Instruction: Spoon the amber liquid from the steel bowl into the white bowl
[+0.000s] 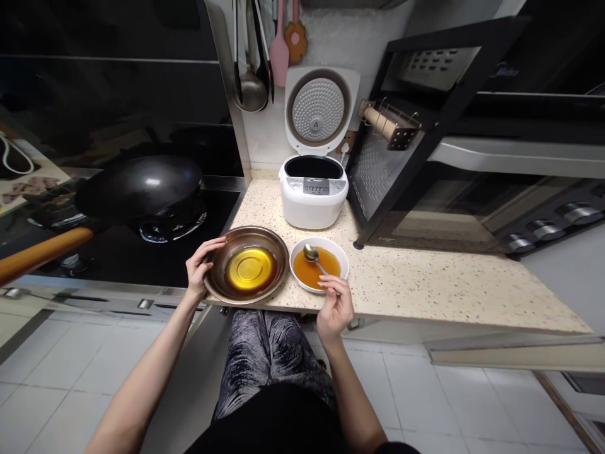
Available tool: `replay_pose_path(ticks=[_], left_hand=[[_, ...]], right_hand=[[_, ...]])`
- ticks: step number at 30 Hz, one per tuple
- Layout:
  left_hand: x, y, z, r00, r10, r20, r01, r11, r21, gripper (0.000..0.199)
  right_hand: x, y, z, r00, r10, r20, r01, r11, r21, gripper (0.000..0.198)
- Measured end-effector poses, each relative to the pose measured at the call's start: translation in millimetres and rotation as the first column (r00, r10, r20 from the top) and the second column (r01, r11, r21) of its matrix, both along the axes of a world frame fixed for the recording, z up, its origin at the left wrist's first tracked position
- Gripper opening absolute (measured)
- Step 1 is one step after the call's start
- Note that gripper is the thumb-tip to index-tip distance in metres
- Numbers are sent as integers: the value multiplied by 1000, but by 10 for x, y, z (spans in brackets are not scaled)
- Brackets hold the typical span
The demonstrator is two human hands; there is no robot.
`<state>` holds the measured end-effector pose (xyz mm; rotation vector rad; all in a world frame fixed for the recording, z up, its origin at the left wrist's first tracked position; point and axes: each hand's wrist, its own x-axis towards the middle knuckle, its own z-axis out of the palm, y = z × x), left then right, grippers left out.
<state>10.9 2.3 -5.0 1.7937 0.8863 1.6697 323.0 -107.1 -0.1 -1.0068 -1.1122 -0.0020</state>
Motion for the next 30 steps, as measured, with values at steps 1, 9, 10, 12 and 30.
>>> replay_pose_path(ticks=[1,9,10,12,30], left_hand=[[0,1,-2,1000,0,4,0,1000,-1,40],[-8,14,-13,1000,-2,8,2,1000,4,43],[-9,14,-13,1000,-2,7,2,1000,3,43],[-11,13,-14,1000,0,3,0,1000,3,43],[-14,43,-12,1000,3,-1,-3,1000,13,43]], right_hand=[[13,-4,-13,999,1,32,-1,1000,2,18],[119,-27,-33,918,50,394,-76,996,50,21],[125,-29,-35,904,64,423,-90,995,43,22],[129,-33,-49,879,88,468,-114,993,27,25],[91,-98,-111,798,23,602,-71,996,55,34]])
